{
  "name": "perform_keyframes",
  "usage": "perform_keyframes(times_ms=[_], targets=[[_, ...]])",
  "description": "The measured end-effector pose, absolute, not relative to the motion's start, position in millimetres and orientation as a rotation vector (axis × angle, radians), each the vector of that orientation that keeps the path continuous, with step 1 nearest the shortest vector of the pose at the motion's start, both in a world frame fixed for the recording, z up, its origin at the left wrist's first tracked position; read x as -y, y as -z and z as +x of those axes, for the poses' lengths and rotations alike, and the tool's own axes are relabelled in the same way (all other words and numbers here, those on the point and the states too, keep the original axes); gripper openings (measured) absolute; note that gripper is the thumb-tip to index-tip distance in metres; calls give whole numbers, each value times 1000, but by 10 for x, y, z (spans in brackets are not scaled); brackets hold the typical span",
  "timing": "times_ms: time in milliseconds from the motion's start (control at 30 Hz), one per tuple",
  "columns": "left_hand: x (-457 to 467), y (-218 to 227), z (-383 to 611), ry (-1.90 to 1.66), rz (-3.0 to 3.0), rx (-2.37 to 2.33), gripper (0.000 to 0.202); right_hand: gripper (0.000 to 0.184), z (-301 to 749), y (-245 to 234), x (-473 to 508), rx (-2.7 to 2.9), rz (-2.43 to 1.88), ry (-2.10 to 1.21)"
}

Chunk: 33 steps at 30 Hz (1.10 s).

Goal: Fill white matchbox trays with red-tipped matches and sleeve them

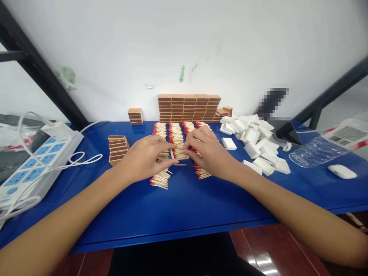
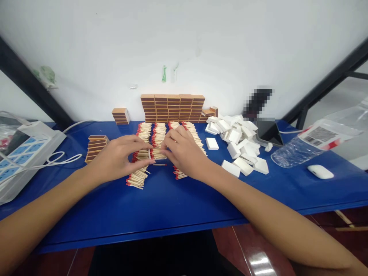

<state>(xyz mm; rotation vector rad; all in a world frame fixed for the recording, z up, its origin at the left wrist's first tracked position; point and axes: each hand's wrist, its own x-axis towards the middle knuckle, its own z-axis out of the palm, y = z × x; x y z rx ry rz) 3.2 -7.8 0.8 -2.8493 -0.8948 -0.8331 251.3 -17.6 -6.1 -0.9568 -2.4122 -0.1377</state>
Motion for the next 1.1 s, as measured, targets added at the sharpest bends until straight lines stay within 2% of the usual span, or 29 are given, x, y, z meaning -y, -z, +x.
perform_keyframes(times_ms=[467,667,833,1100], targets=[[60,19,20,788,-2842,873,38,18,2465,56,224,2393,-895,43],[18,4,-6,818,-2672,906,38,14,2474,50,228,2325,-845,-52],[-17,-9,-32,823,-2517,942,36,9,2469,153,239,2479,-877,-208],[-17,-3,-27,836,-2446,939,36,14,2395,183,231,2565,-899,-121]])
